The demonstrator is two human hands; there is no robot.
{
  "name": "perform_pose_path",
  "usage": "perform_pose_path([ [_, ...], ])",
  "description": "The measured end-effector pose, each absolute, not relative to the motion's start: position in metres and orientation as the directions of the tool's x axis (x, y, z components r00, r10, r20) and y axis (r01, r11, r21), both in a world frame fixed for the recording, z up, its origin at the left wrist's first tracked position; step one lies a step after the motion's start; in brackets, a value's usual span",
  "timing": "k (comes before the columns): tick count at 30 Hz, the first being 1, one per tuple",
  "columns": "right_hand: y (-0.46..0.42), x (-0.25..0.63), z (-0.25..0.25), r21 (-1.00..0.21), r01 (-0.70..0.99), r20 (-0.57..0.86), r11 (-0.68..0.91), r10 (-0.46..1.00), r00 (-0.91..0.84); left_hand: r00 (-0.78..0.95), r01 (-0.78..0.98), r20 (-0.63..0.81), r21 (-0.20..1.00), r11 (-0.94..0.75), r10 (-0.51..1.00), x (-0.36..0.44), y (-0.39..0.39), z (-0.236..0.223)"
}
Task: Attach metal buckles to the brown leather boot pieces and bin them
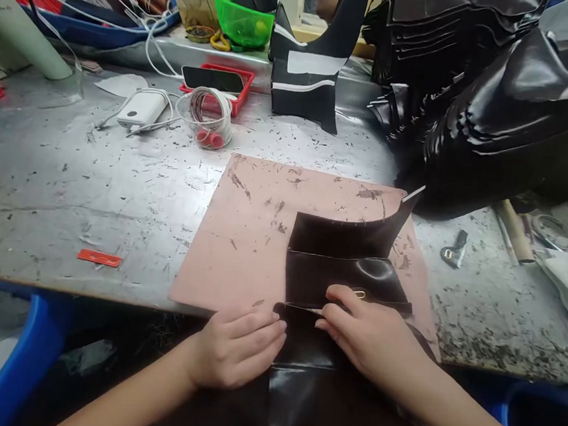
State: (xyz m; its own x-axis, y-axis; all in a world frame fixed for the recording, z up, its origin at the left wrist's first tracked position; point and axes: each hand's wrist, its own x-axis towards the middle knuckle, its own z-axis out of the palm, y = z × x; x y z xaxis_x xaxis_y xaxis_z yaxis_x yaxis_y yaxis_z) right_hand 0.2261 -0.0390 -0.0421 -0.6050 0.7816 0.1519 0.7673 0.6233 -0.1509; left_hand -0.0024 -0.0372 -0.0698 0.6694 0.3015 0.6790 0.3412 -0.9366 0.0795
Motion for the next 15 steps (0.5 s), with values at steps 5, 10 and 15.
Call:
perform_pose_path([
  [5, -0.0383, 0.2248, -0.0419, -0.147, 0.772, 0.146, 0.618, 0.786, -0.601, 0.678, 0.334, 0.662, 0.110, -0.936, 0.320, -0.0036, -0.0362, -0.0739],
  [10, -0.0395, 0.2247, -0.0421, -0.142, 0.779, 0.155, 0.611, 0.791, -0.592, 0.674, 0.328, 0.669, 0.111, -0.938, 0.314, -0.0036, -0.0352, -0.0759],
  [15, -0.0410, 0.2250, -0.0424, -0.157, 0.777, 0.172, 0.609, 0.792, -0.586, 0.668, 0.319, 0.679, 0.110, -0.941, 0.305, -0.0033, -0.0336, -0.0742],
])
